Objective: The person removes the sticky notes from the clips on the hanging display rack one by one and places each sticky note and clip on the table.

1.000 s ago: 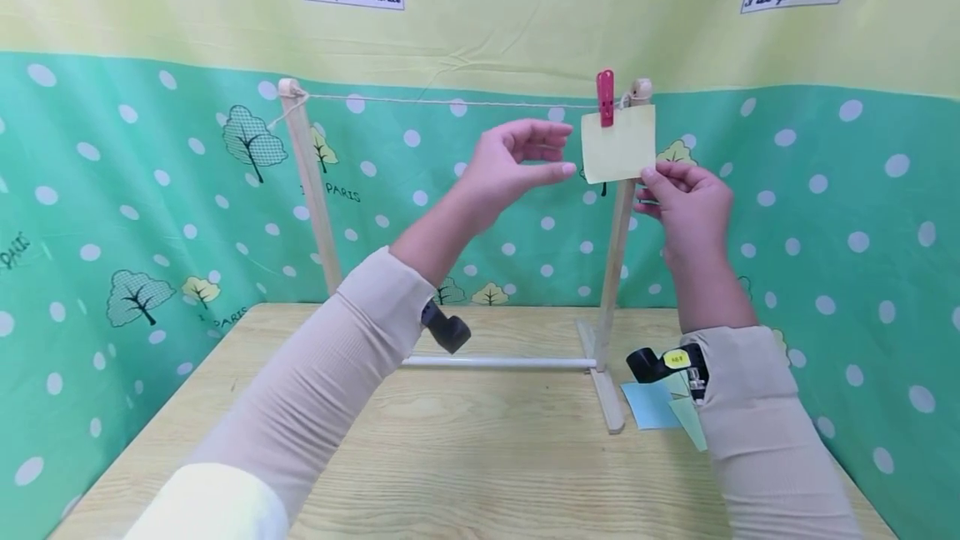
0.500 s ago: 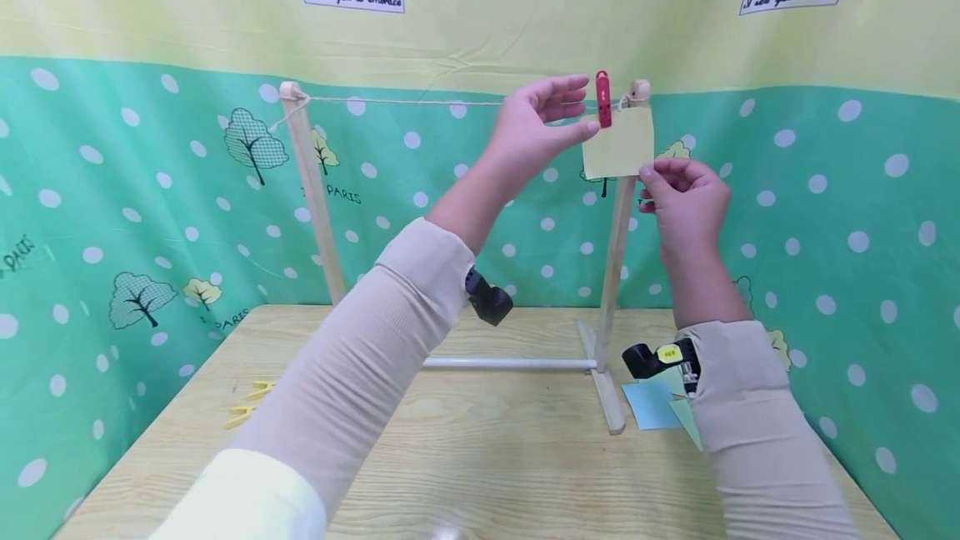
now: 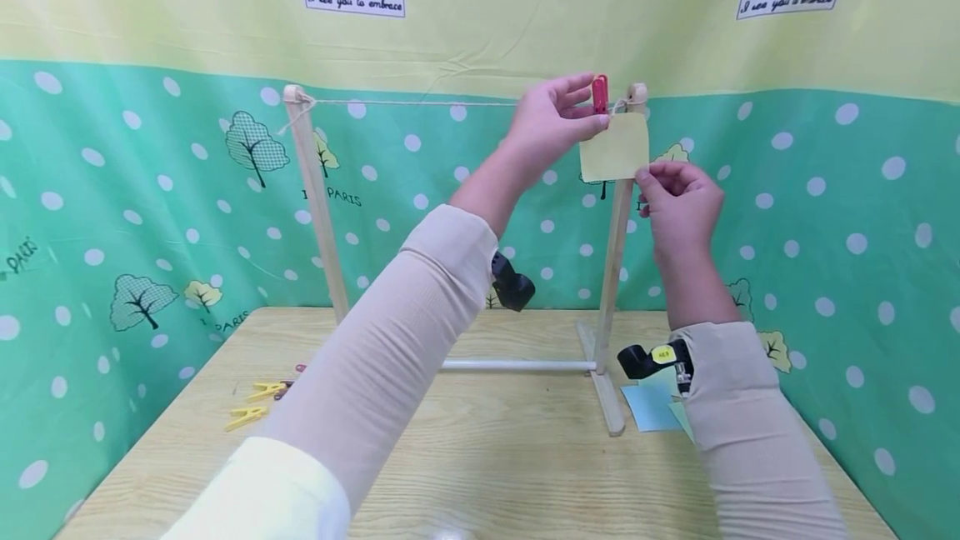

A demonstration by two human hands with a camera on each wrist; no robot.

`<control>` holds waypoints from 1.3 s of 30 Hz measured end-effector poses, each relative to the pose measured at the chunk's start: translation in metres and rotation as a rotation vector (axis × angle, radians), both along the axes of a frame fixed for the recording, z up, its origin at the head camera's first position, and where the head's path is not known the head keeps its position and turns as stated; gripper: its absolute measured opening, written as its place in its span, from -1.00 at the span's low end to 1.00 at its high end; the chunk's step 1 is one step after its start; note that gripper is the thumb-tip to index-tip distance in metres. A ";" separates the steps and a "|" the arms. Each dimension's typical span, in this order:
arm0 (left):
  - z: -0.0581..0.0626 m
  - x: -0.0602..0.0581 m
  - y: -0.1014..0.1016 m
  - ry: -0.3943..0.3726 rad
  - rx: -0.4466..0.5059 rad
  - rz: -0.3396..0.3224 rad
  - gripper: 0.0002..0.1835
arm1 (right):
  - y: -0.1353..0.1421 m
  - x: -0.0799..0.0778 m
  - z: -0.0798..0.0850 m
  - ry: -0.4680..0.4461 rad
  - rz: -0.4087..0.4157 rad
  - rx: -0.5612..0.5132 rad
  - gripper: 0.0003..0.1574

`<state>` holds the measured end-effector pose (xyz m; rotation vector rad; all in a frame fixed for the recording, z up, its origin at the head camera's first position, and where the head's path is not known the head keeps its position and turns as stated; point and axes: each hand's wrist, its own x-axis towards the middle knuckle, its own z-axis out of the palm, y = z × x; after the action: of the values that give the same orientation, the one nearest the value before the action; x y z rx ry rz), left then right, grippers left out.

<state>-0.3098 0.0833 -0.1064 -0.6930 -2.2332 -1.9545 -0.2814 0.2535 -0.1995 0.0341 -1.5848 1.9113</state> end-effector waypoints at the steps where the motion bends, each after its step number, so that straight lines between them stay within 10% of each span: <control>1: -0.001 -0.001 0.001 -0.003 0.000 -0.004 -0.39 | 0.000 0.000 0.000 -0.005 -0.002 0.003 -0.65; 16: -0.005 0.002 0.005 0.066 0.033 -0.022 -0.44 | -0.001 0.001 -0.001 -0.008 -0.008 0.002 -0.59; 31: -0.017 -0.004 0.005 0.269 0.030 0.114 -0.80 | 0.000 0.002 0.000 0.010 0.017 -0.003 -0.50; 39: -0.022 -0.007 0.003 0.245 0.288 0.033 -0.86 | 0.002 0.004 -0.004 0.011 0.019 0.006 -0.60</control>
<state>-0.3164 0.0865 -0.1281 -0.7990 -1.7678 -1.9954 -0.2772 0.2552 -0.2036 0.0620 -1.5881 1.9181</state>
